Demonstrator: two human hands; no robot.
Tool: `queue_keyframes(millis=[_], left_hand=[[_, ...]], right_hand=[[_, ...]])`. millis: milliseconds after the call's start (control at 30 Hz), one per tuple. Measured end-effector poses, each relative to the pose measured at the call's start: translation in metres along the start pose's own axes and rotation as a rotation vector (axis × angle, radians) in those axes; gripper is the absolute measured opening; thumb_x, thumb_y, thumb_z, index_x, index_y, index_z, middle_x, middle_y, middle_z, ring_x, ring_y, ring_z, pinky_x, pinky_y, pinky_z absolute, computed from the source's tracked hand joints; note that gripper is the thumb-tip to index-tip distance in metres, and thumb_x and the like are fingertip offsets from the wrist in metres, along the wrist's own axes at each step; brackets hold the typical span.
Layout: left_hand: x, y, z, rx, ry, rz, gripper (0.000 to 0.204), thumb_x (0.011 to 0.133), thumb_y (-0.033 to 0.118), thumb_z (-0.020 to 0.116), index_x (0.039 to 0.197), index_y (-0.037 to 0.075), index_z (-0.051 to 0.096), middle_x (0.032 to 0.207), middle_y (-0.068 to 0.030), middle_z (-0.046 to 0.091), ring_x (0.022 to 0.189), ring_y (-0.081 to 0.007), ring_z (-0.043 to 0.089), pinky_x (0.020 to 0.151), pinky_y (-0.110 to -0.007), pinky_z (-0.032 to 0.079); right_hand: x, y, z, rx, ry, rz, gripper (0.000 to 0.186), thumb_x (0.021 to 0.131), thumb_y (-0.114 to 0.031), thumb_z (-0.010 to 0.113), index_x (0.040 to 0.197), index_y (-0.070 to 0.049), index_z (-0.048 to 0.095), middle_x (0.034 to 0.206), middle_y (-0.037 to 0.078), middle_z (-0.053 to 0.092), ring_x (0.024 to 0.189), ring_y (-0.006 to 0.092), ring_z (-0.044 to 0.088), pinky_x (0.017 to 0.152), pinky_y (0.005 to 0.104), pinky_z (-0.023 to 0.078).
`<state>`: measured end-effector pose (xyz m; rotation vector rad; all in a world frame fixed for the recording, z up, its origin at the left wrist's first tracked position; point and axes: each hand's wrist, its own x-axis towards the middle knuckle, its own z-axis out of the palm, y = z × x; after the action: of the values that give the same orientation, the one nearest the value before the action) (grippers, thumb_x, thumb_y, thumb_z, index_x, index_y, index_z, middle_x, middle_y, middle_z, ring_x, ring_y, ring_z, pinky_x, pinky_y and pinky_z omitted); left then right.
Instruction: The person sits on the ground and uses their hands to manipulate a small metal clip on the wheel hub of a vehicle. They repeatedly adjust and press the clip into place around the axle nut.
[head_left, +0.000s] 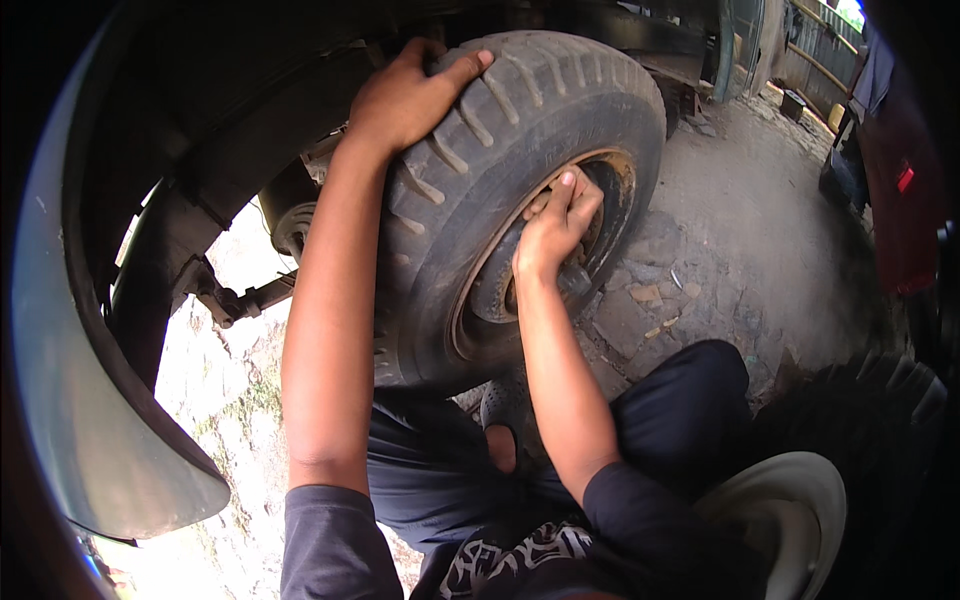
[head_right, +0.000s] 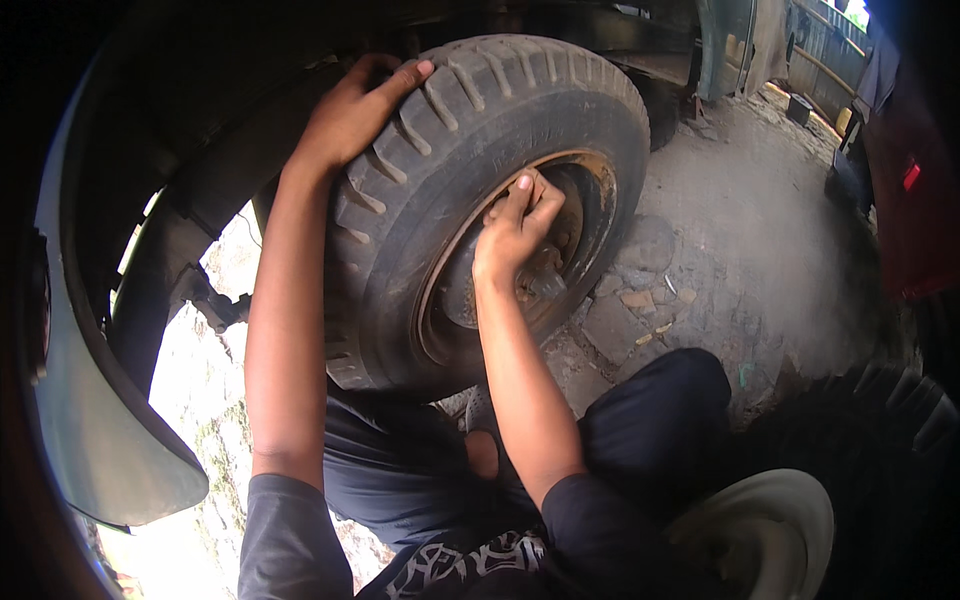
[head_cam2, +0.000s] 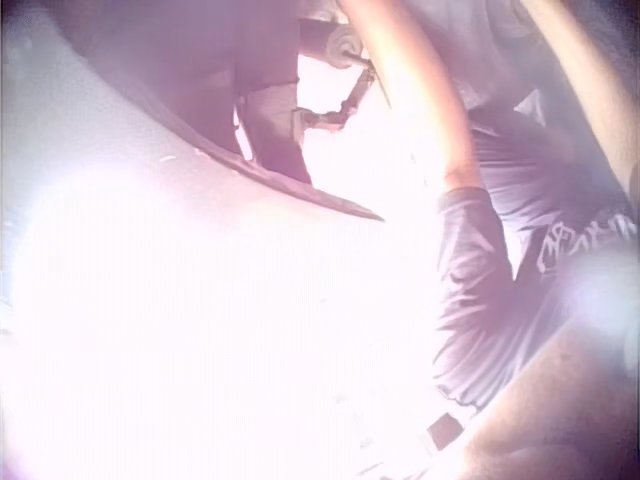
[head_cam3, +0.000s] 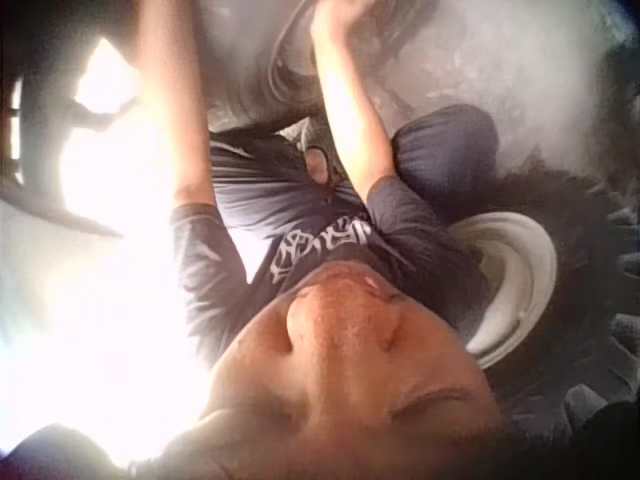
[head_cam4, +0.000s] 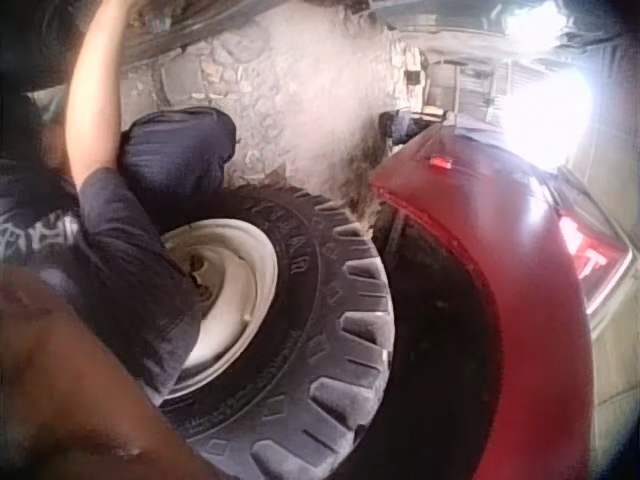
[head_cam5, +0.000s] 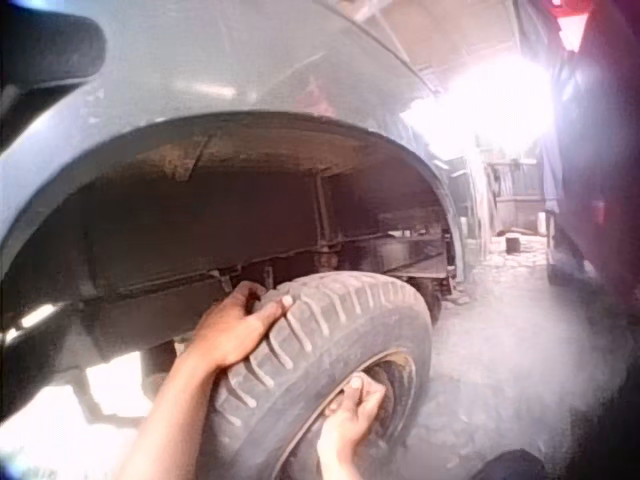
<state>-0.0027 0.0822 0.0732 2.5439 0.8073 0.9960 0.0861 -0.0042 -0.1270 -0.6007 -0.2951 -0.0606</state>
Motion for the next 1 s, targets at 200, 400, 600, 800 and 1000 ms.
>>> queue_keyframes(millis=[200,400,600,800,1000], left_hand=[[-0.009,0.001,-0.003,-0.092,0.009,0.024,0.085,0.092,0.076,0.070,0.144,0.009,0.070,0.135,-0.0253,0.075,0.131,-0.0385,0.069,0.113,-0.044,0.050],[-0.003,-0.002,-0.001,-0.055,0.005,0.032,0.093,0.088,0.080,0.068,0.147,0.008,0.067,0.137,-0.0295,0.073,0.133,-0.0443,0.068,0.112,-0.048,0.053],[-0.008,-0.005,-0.001,-0.037,0.035,0.029,0.087,0.090,0.076,0.069,0.146,0.009,0.068,0.136,-0.0305,0.073,0.132,-0.0454,0.068,0.111,-0.048,0.053],[-0.004,-0.008,-0.002,-0.098,0.028,0.037,0.086,0.090,0.075,0.070,0.143,0.008,0.069,0.135,-0.0297,0.073,0.132,-0.0453,0.068,0.111,-0.047,0.053],[-0.003,-0.004,0.000,-0.142,0.039,0.077,0.075,0.093,0.068,0.073,0.138,0.007,0.073,0.130,-0.0265,0.076,0.127,-0.0409,0.071,0.108,-0.045,0.053]], right_hand=[[-0.065,0.020,-0.021,-0.134,-0.102,-0.065,0.012,0.116,-0.016,0.060,0.114,-0.004,0.057,0.077,-0.001,0.053,0.055,0.0034,0.041,0.048,0.0236,0.035],[-0.023,0.009,-0.031,-0.109,-0.105,-0.086,0.017,0.111,-0.017,0.071,0.114,-0.002,0.065,0.084,-0.001,0.060,0.061,0.0037,0.047,0.051,0.0235,0.036],[-0.100,0.016,-0.039,-0.090,-0.095,0.039,0.016,0.107,-0.011,0.075,0.111,0.005,0.070,0.101,0.009,0.074,0.067,0.0086,0.062,0.063,0.0267,0.056],[-0.042,-0.015,-0.025,-0.052,-0.085,0.174,0.015,0.110,-0.014,0.072,0.113,0.000,0.070,0.085,-0.002,0.065,0.066,0.0037,0.048,0.060,0.0226,0.041],[-0.124,0.029,-0.047,-0.017,-0.034,0.208,0.014,0.106,-0.012,0.077,0.112,0.000,0.073,0.084,-0.001,0.066,0.065,0.0037,0.051,0.057,0.0220,0.042]])
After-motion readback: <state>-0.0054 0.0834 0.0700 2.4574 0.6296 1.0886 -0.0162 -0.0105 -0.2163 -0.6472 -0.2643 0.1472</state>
